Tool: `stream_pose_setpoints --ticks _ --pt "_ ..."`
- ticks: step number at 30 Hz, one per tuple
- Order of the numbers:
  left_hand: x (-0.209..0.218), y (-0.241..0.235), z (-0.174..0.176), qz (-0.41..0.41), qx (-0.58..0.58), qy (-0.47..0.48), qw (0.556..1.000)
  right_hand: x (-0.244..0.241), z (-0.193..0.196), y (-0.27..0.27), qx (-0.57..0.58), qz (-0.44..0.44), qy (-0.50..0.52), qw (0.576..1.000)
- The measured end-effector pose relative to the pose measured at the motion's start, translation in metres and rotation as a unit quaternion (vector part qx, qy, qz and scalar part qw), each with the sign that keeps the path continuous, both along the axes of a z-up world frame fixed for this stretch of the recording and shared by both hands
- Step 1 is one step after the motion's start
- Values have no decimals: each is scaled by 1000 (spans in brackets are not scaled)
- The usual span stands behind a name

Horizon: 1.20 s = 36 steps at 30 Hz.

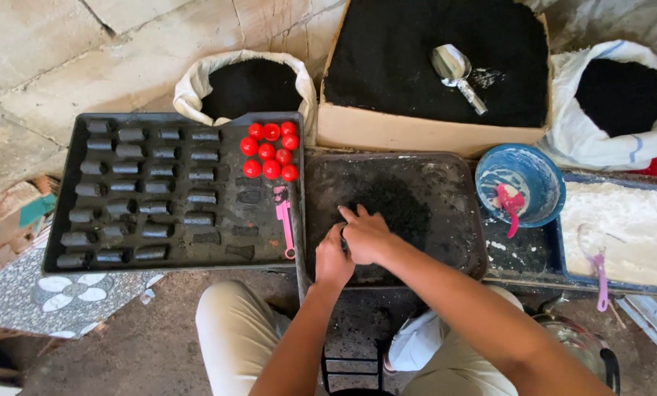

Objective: The person scoops a black granular substance from a tray and packs it into a small cylindrical mold held in the left hand. They repeatedly press the material into the mold using their right hand and a small metal tool to compact it.

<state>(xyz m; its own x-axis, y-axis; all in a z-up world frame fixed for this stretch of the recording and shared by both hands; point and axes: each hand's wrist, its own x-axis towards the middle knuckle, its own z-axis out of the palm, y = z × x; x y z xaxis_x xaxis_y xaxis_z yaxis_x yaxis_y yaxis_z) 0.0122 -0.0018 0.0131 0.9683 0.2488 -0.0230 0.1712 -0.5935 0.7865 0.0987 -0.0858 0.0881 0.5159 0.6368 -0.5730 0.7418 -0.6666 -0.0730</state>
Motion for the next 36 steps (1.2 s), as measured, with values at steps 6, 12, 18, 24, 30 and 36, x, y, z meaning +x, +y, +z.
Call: stream_pose_setpoints --ticks 6,12,18,24,30,36 --pt "1 0 -1 8 -17 15 1000 -1 29 4 -28 11 -15 999" --pt "1 -2 0 5 0 -3 1000 7 -4 3 -51 23 -30 998" --pt "2 1 2 5 -10 -14 1000 12 -16 -1 -36 20 -19 999" --pt "1 0 9 5 -16 4 1000 3 25 -1 -31 35 -23 999" --pt "1 -1 3 5 -18 5 1000 7 -17 -1 -42 24 -25 999" --pt "1 -4 -5 13 7 -10 1000 10 -23 0 -29 19 -20 999"
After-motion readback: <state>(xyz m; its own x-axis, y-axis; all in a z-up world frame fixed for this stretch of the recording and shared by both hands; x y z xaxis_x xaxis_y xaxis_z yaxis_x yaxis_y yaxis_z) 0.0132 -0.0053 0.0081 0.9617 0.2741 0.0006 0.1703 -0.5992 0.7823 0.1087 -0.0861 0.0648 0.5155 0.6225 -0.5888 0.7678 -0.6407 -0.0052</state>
